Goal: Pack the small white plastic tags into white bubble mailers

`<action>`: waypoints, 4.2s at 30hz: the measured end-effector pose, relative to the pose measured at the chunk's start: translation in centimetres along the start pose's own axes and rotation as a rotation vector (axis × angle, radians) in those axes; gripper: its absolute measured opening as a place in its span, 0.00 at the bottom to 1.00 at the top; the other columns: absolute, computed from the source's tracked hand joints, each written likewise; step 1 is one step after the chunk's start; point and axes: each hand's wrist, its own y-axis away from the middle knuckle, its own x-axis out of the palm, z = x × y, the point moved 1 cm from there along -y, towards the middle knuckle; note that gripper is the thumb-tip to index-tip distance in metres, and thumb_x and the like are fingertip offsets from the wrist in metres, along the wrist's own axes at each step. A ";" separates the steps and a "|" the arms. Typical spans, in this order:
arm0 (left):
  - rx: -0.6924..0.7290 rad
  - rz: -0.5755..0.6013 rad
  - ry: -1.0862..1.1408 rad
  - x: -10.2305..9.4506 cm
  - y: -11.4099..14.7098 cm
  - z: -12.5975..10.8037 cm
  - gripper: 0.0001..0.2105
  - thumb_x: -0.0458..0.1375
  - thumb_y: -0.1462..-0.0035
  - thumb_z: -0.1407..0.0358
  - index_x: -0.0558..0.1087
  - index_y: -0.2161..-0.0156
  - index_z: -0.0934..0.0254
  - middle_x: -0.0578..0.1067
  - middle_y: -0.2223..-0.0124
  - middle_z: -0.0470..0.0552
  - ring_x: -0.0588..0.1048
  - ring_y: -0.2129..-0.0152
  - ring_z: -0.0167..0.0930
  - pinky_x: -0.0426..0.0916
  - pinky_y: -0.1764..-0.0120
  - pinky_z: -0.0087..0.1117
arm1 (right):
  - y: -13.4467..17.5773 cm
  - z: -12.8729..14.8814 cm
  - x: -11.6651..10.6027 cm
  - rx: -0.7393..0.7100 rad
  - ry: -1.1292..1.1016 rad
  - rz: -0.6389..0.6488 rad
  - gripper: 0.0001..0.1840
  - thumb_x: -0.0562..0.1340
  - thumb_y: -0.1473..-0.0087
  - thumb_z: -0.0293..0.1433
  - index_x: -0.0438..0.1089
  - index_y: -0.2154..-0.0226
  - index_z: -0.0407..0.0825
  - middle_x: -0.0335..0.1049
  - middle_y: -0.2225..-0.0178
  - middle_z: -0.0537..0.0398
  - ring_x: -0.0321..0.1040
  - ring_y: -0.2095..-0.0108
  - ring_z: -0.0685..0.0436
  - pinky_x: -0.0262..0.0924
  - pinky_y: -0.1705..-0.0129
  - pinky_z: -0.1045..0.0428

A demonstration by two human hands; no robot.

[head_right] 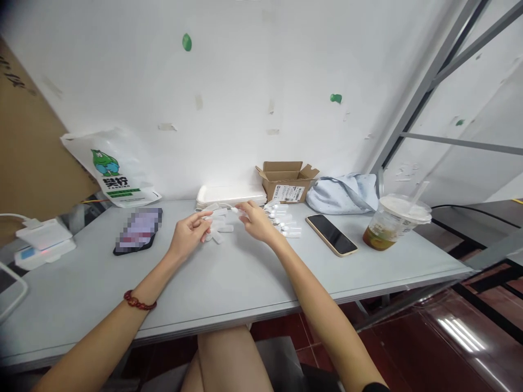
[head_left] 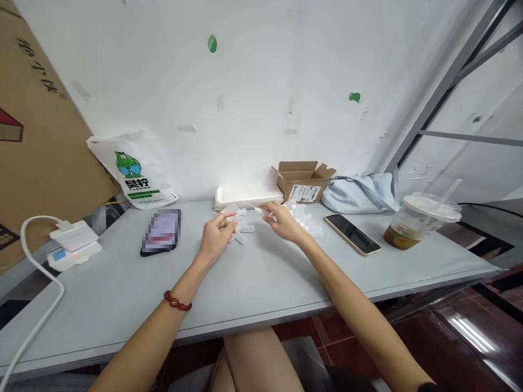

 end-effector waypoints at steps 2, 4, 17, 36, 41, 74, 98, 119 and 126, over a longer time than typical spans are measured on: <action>0.014 0.025 0.009 0.2 0.2 -0.1 0.25 0.61 0.53 0.57 0.71 0.52 0.72 0.69 0.78 0.43 0.63 0.87 0.22 0.60 0.80 0.26 | 0.0 0.7 0.5 -0.030 -0.091 -0.002 0.16 0.55 0.45 0.22 0.65 0.53 0.47 0.67 0.57 0.48 0.65 0.56 0.45 0.61 0.57 0.49; 0.006 0.017 0.022 0.3 0.2 -0.2 0.27 0.61 0.52 0.54 0.71 0.51 0.71 0.71 0.76 0.44 0.64 0.86 0.22 0.60 0.81 0.26 | 0.1 1.2 0.9 -0.046 -0.126 0.009 0.15 0.55 0.44 0.23 0.65 0.54 0.47 0.67 0.57 0.48 0.66 0.57 0.45 0.61 0.57 0.49; -0.108 -0.002 0.155 -0.1 -0.2 -0.1 0.18 0.63 0.57 0.53 0.75 0.72 0.70 0.71 0.77 0.48 0.64 0.85 0.22 0.55 0.83 0.24 | 0.2 0.8 2.7 -0.196 -0.005 -0.061 0.17 0.52 0.45 0.19 0.63 0.53 0.46 0.62 0.56 0.46 0.64 0.56 0.43 0.63 0.55 0.46; -0.467 0.100 0.631 -0.3 -0.5 -0.5 0.05 0.62 0.50 0.74 0.77 0.66 0.72 0.73 0.71 0.49 0.68 0.80 0.20 0.60 0.82 0.19 | 0.5 2.5 2.6 -0.129 -0.005 -0.001 0.16 0.52 0.43 0.21 0.60 0.53 0.48 0.69 0.56 0.45 0.67 0.55 0.43 0.62 0.57 0.49; -0.485 0.095 0.663 -0.1 -0.5 -0.6 0.02 0.61 0.49 0.74 0.76 0.68 0.71 0.72 0.73 0.48 0.68 0.81 0.20 0.61 0.82 0.19 | 0.5 2.5 2.7 -0.156 0.000 -0.004 0.17 0.51 0.44 0.20 0.60 0.53 0.47 0.69 0.55 0.44 0.66 0.55 0.42 0.62 0.57 0.48; -0.506 0.035 0.693 -0.3 -0.3 -0.9 0.07 0.54 0.42 0.76 0.75 0.67 0.75 0.73 0.73 0.49 0.72 0.80 0.20 0.68 0.79 0.18 | 0.6 2.6 2.9 -0.175 -0.016 -0.024 0.16 0.50 0.43 0.21 0.59 0.53 0.49 0.67 0.55 0.44 0.65 0.55 0.43 0.64 0.56 0.48; -0.262 -0.064 0.429 0.6 0.9 -0.2 0.14 0.70 0.66 0.62 0.76 0.74 0.71 0.72 0.76 0.49 0.68 0.80 0.24 0.65 0.76 0.26 | 0.8 2.2 4.6 -0.394 0.274 -0.138 0.19 0.50 0.45 0.15 0.63 0.54 0.44 0.69 0.59 0.44 0.64 0.59 0.43 0.63 0.58 0.49; -0.175 -0.227 0.211 -1.5 -0.9 -0.4 0.12 0.65 0.63 0.61 0.72 0.76 0.69 0.67 0.79 0.44 0.59 0.86 0.20 0.49 0.83 0.25 | 0.8 -0.1 -4.9 -0.014 0.232 -0.329 0.15 0.56 0.40 0.38 0.67 0.74 0.48 0.71 0.75 0.54 0.65 0.73 0.48 0.56 0.66 0.53; -0.249 -0.344 0.165 -1.3 -1.9 1.8 0.14 0.65 0.65 0.61 0.75 0.72 0.69 0.70 0.79 0.44 0.59 0.85 0.21 0.51 0.82 0.25 | 8.9 -6.5 -10.4 0.576 0.355 0.049 0.17 0.55 0.45 0.34 0.63 0.82 0.48 0.68 0.82 0.55 0.63 0.80 0.48 0.51 0.73 0.53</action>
